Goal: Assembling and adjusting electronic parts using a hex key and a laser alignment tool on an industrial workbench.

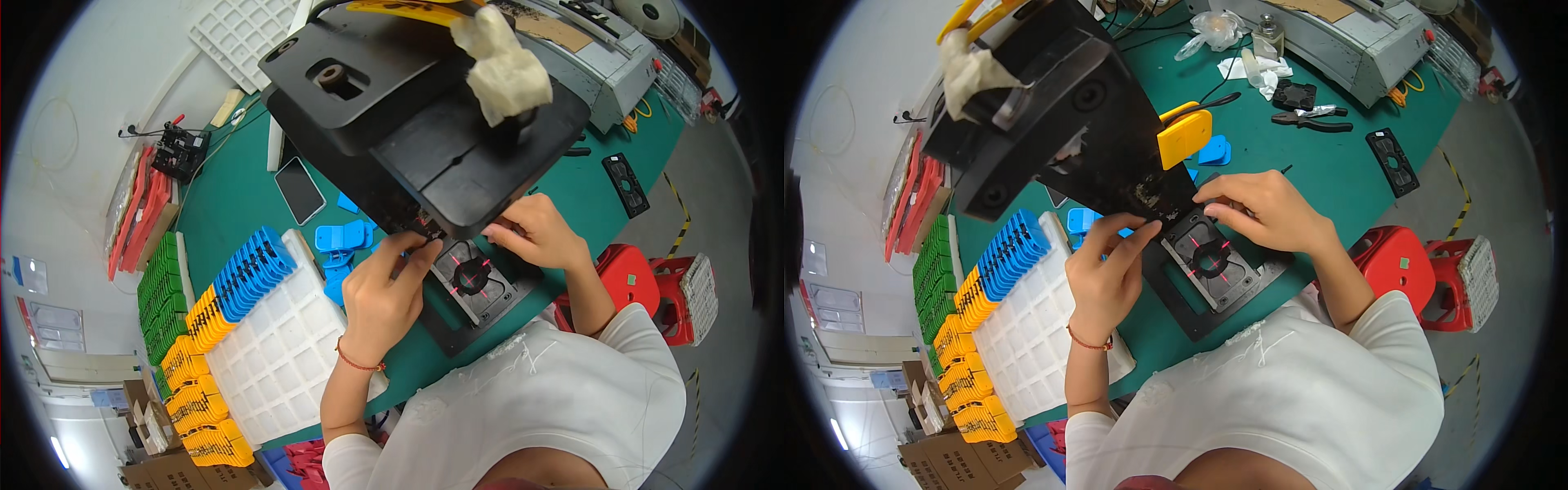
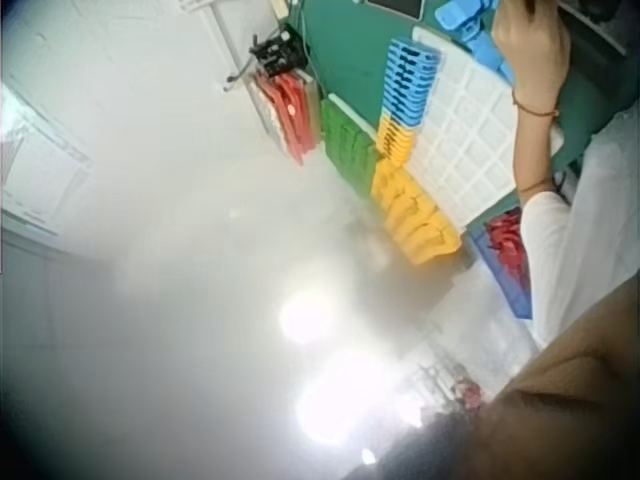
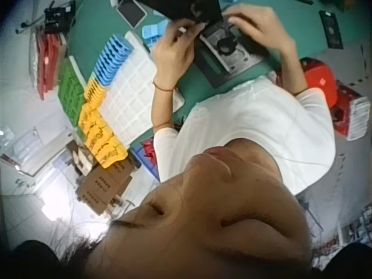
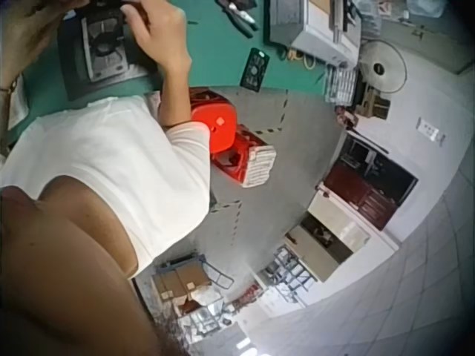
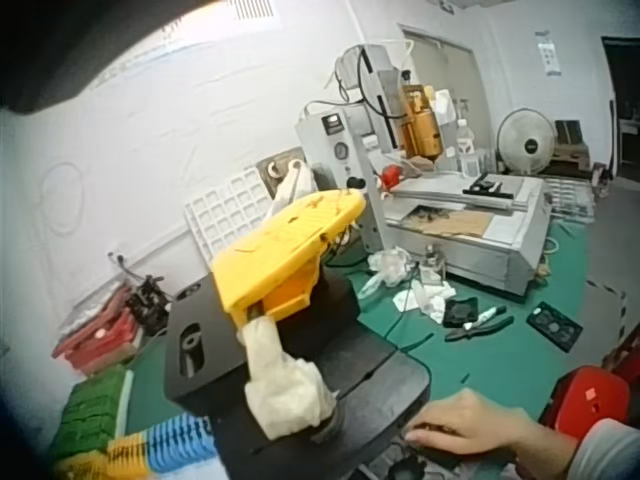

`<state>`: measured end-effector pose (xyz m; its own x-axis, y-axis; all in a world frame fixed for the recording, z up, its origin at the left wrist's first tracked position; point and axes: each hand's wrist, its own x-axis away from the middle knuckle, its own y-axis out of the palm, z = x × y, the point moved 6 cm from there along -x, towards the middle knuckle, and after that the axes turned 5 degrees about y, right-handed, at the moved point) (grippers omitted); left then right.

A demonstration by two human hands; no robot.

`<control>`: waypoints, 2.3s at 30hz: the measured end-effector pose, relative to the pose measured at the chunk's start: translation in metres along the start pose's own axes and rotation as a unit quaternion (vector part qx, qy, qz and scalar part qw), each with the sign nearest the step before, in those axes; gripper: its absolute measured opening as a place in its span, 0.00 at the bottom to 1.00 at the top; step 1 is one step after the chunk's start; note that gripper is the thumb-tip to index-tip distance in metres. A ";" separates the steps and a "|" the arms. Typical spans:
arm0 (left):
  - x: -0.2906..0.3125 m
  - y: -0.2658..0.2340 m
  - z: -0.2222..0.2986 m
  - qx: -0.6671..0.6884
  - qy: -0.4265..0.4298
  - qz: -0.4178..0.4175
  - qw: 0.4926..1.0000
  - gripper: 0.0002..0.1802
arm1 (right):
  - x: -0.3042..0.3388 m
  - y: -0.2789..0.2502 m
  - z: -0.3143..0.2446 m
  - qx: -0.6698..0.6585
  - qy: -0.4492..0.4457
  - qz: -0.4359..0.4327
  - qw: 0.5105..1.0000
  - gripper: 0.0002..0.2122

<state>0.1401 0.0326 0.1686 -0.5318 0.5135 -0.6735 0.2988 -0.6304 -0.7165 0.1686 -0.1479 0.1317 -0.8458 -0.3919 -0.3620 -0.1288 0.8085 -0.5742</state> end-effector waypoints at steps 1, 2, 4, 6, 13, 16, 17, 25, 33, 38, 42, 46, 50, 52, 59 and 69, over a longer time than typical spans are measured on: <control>0.000 -0.002 0.001 -0.017 -0.006 -0.004 1.000 0.12 | 0.002 -0.001 0.003 -0.002 0.013 0.003 1.000 0.07; 0.001 -0.002 0.001 -0.033 -0.011 -0.009 0.999 0.12 | 0.003 -0.002 0.006 -0.001 0.014 0.003 1.000 0.07; 0.003 -0.003 -0.001 -0.018 -0.004 -0.008 1.000 0.11 | 0.006 -0.004 0.010 0.003 0.025 0.017 1.000 0.07; 0.003 -0.003 0.000 -0.001 0.004 -0.008 1.000 0.10 | 0.009 -0.008 0.013 -0.006 0.038 0.023 0.999 0.06; 0.005 -0.006 -0.005 -0.004 -0.002 -0.009 1.000 0.14 | 0.027 -0.020 0.037 -0.016 0.095 0.075 0.993 0.06; 0.005 -0.005 -0.008 -0.016 -0.013 -0.032 0.999 0.18 | 0.031 -0.024 0.042 -0.017 0.119 0.082 0.989 0.06; 0.005 -0.005 -0.008 -0.028 -0.016 -0.038 0.999 0.20 | 0.031 -0.024 0.042 -0.013 0.128 0.081 0.988 0.06; 0.002 -0.005 -0.006 -0.019 -0.025 -0.014 0.999 0.18 | 0.034 -0.023 0.045 -0.018 0.113 0.110 0.987 0.05; -0.002 -0.001 -0.003 -0.020 -0.022 0.017 0.999 0.12 | 0.036 -0.024 0.047 -0.018 0.119 0.113 0.986 0.06; 0.001 0.004 -0.008 -0.022 -0.008 -0.005 1.000 0.14 | 0.039 -0.024 0.051 -0.014 0.129 0.116 0.985 0.06; 0.008 0.009 -0.015 0.023 -0.020 0.007 1.000 0.16 | 0.040 -0.024 0.052 -0.013 0.130 0.117 0.985 0.06; 0.011 0.009 -0.018 0.029 -0.024 -0.009 0.999 0.20 | 0.040 -0.025 0.053 -0.010 0.132 0.118 0.984 0.06; 0.011 0.005 -0.013 0.011 -0.013 -0.014 1.000 0.19 | 0.040 -0.026 0.054 -0.008 0.135 0.120 0.983 0.06; 0.013 0.004 -0.012 0.015 -0.005 -0.015 1.000 0.19 | 0.040 -0.026 0.054 -0.009 0.136 0.120 0.983 0.06; 0.009 0.005 -0.009 -0.003 0.011 -0.057 0.998 0.16 | 0.039 -0.026 0.054 -0.010 0.135 0.119 0.984 0.06; 0.008 0.008 -0.011 0.025 -0.016 -0.050 0.998 0.10 | 0.034 -0.019 0.048 -0.005 0.120 0.112 0.986 0.06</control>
<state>0.1471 0.0380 0.1551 -0.5824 0.5569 -0.5922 0.2036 -0.6054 -0.7695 0.1670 -0.1978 0.0948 -0.9516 -0.0888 -0.2942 0.0712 0.8676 -0.4922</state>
